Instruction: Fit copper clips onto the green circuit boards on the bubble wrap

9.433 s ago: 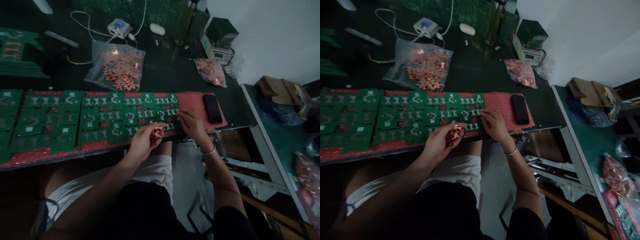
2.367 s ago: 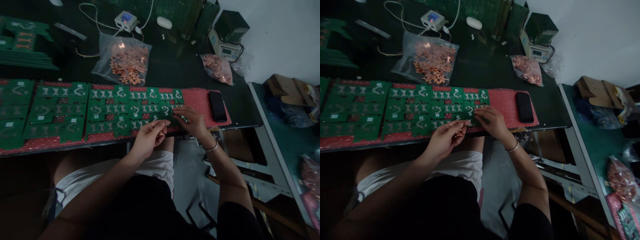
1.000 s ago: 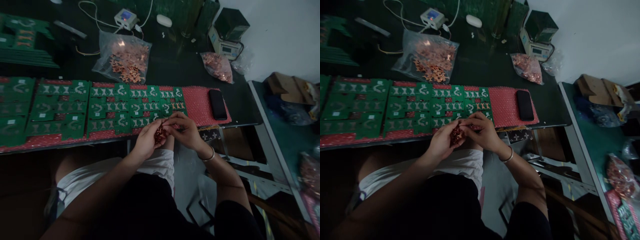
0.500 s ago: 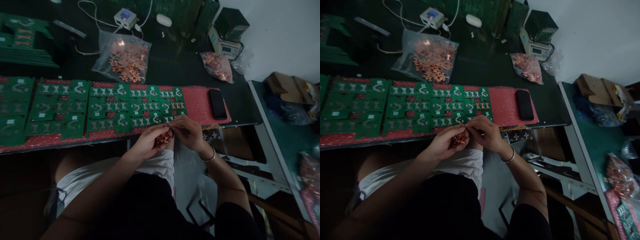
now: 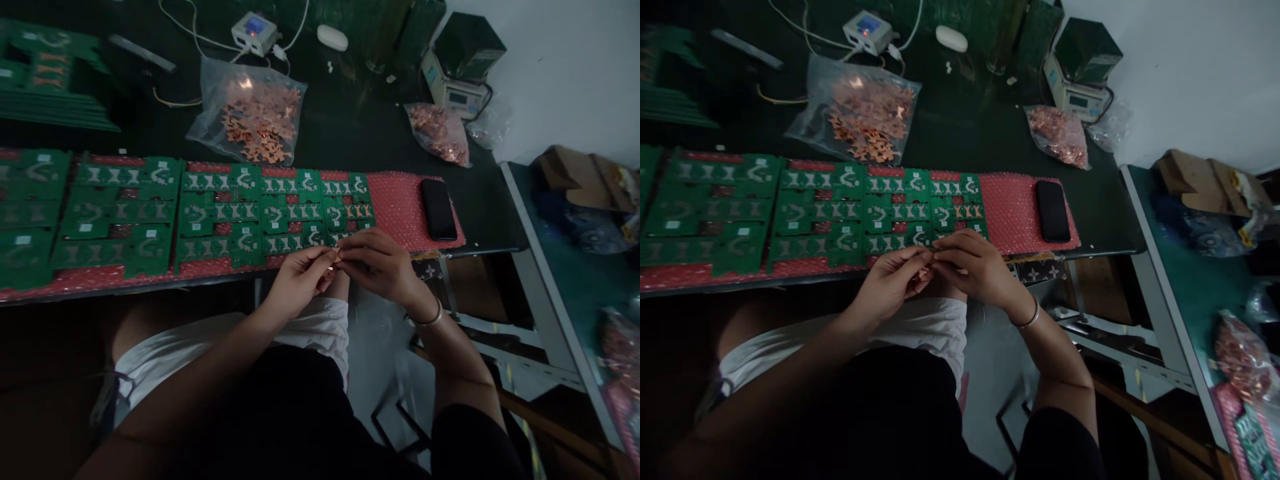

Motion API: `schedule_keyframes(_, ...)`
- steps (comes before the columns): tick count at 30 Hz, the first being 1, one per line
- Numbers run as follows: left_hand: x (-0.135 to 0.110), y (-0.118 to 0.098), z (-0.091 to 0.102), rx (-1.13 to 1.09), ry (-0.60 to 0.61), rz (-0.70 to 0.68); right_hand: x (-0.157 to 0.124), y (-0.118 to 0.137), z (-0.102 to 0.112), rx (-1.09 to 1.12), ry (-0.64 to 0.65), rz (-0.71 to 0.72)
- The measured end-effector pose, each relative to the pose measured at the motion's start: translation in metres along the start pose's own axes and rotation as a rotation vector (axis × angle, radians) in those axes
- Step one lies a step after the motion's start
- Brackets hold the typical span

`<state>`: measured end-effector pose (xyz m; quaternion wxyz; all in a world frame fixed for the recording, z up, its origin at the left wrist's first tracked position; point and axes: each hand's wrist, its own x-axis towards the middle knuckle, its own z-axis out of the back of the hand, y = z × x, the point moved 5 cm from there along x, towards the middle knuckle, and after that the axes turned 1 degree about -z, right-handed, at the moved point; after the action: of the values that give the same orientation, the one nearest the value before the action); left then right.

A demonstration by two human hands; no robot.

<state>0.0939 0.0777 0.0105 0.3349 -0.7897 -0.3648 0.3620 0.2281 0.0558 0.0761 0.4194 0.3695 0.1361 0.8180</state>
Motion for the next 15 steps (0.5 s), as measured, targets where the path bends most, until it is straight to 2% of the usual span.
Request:
schedule_keyframes(3,-0.001,-0.004,0.009,-0.023,-0.066,0.015,0.013,-0.01,-0.005,0.091,0.005,-0.04)
schedule_keyframes(7,-0.006,-0.012,0.021,-0.034,-0.141,0.013,0.033,-0.046,-0.019,0.023,-0.04,-0.13)
schedule_keyframes(11,-0.012,-0.017,0.03,-0.037,-0.161,0.025,0.047,-0.074,-0.044,-0.076,0.012,-0.083)
schedule_keyframes(15,-0.015,-0.019,0.035,-0.053,-0.167,0.021,0.05,-0.081,-0.056,-0.128,0.065,-0.063)
